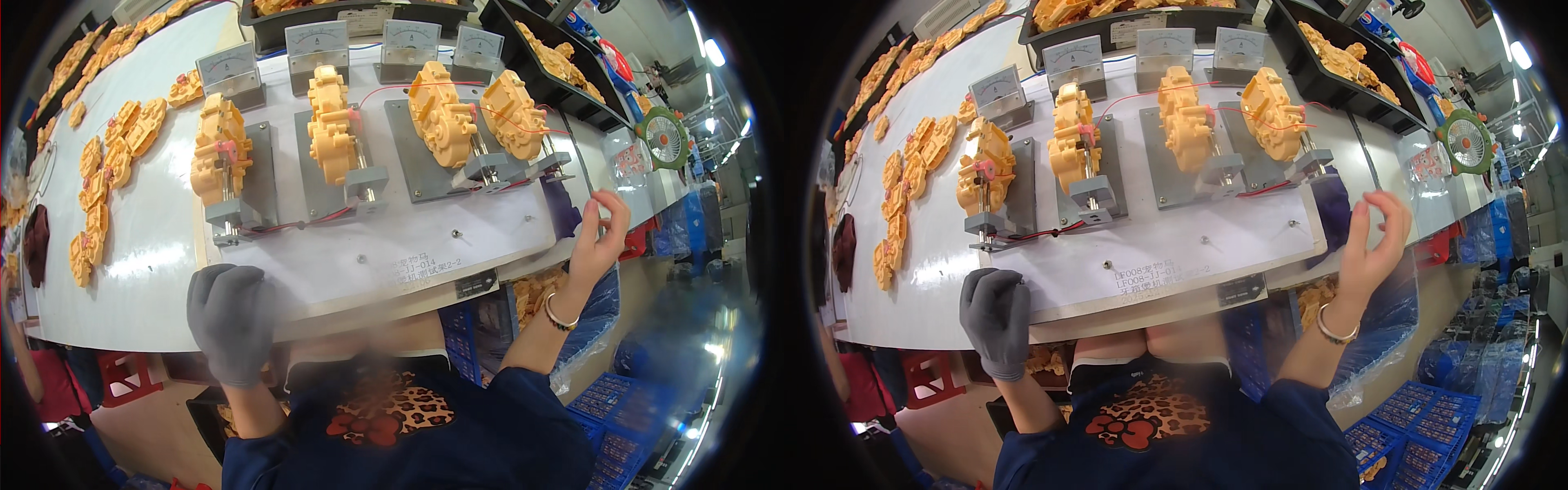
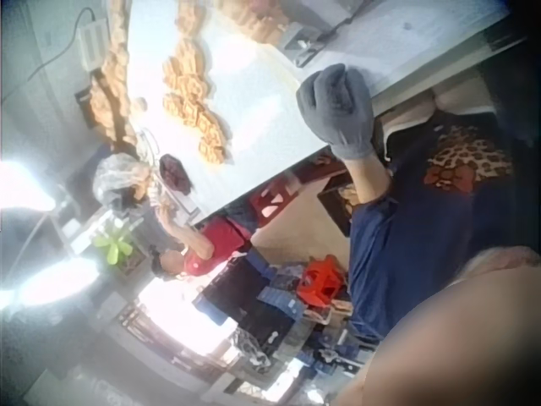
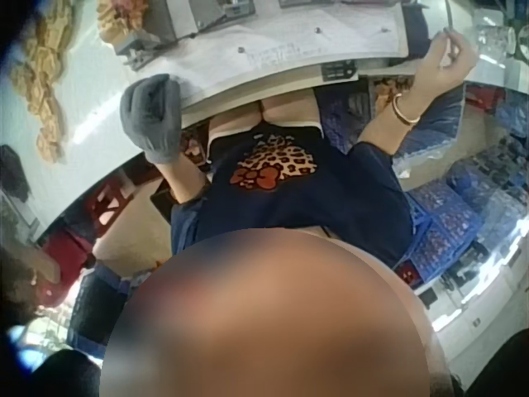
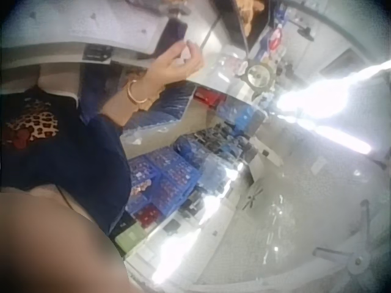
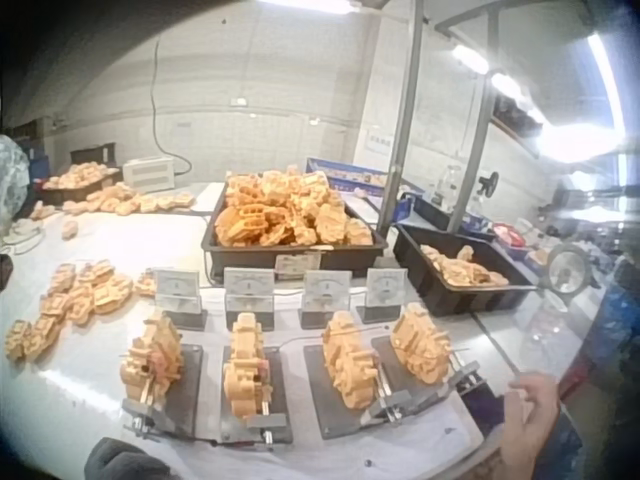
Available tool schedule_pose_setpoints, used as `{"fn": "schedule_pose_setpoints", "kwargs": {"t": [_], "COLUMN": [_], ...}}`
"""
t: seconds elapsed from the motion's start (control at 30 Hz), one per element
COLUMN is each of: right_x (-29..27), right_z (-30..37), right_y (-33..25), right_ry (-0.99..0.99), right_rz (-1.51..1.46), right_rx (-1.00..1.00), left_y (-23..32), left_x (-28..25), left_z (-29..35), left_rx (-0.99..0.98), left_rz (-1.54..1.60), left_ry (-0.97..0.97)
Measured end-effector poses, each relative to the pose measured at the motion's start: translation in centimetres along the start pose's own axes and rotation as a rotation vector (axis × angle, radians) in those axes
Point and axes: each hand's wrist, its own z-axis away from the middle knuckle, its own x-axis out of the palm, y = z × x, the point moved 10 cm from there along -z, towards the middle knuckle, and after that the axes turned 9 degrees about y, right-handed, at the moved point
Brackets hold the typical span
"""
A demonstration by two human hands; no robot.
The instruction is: The recorder is assembling small electrical components using a testing jig and wiring.
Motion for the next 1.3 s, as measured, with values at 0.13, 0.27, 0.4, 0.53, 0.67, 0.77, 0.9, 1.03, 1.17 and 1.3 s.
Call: {"fn": "schedule_pose_setpoints", "kwargs": {"t": [0.13,0.27,0.4,0.53,0.67,0.77,0.9,1.03,1.17,1.3], "right_x": [2.9,5.6,6.4,6.3,5.9,4.5,3.1,4.6,5.0,4.9], "right_z": [2.5,4.7,5.3,5.4,4.9,3.7,2.5,3.6,3.8,3.5], "right_y": [-9.7,-12.0,-11.1,-11.4,-11.5,-9.2,-3.4,-1.1,-0.9,-1.6], "right_ry": [-0.434,-0.574,-0.583,-0.546,-0.475,-0.362,-0.316,-0.399,-0.406,-0.375], "right_rz": [-0.532,-0.592,-0.577,-0.571,-0.556,-0.514,-0.344,-0.416,-0.389,-0.428], "right_rx": [-0.175,-0.159,-0.099,-0.1,-0.092,-0.035,0.104,0.192,0.223,0.184], "left_y": [-0.9,-1.2,-1.1,3.4,8.4,7.7,7.0,6.7,7.3,4.9], "left_x": [0.4,0.7,0.8,0.0,5.8,7.4,7.8,7.9,5.0,0.7], "left_z": [-0.5,-0.7,-1.0,-1.6,-1.2,-1.2,-1.4,-1.5,-1.6,-1.3], "left_rx": [-0.068,-0.068,-0.113,0.055,0.15,0.143,0.054,0.036,0.08,0.048], "left_rz": [0.055,0.044,0.039,0.004,0.051,0.034,0.087,0.119,0.11,-0.039], "left_ry": [-0.126,-0.186,-0.199,0.007,-0.212,-0.238,-0.286,-0.309,-0.223,-0.033]}}
